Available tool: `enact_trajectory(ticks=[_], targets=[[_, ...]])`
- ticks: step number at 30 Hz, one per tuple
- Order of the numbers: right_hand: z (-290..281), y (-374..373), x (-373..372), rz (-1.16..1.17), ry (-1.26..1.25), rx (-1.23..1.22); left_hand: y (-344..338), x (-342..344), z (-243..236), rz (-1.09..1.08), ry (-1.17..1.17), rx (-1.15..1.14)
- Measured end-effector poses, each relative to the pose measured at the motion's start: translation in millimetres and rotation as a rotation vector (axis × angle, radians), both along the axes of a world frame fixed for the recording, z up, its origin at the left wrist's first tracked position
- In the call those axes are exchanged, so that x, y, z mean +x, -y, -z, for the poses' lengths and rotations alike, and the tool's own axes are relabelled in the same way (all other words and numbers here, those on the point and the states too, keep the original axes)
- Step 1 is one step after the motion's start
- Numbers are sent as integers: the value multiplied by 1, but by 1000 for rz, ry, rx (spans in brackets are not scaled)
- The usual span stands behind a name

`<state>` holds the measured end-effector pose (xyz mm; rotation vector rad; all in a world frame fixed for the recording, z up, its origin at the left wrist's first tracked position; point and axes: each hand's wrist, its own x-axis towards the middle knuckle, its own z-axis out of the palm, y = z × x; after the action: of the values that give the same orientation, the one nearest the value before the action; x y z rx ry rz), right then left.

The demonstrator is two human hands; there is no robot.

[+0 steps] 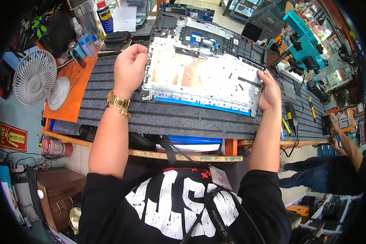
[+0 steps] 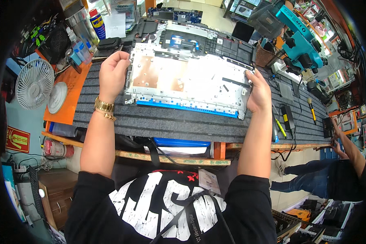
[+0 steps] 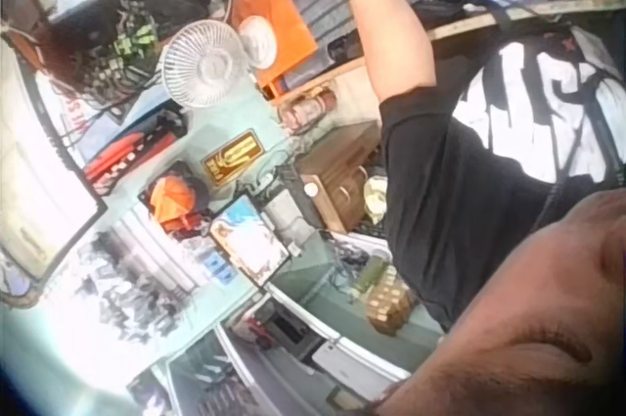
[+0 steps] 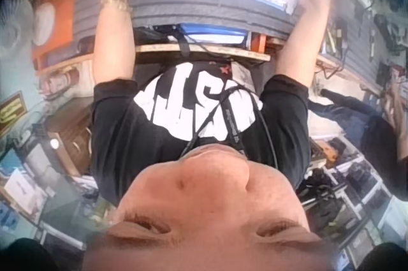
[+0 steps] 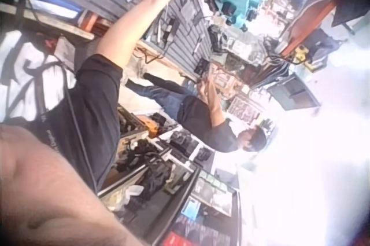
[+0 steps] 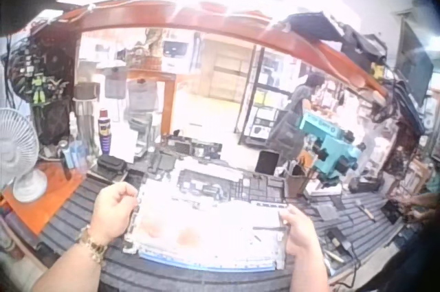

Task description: The person disassembles the internal components of a laptop by hand, removing a panel, detaching internal cables, and using a small pry tool to separate plastic parts.

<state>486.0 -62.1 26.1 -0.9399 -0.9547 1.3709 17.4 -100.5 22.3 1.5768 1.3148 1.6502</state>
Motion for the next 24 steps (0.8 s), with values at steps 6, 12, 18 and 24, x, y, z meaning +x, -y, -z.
enact_trajectory(ticks=[6,12,18,24], targets=[[10,40,17,5,2,-97,12,13,-5,94,-61,-22],[19,78,23,23,12,-160,11,14,-8,175,-86,-144],[27,95,27,127,35,-117,21,20,-13,311,20,-272],[31,105,33,150,16,-56,21,23,-11,418,24,-310]])
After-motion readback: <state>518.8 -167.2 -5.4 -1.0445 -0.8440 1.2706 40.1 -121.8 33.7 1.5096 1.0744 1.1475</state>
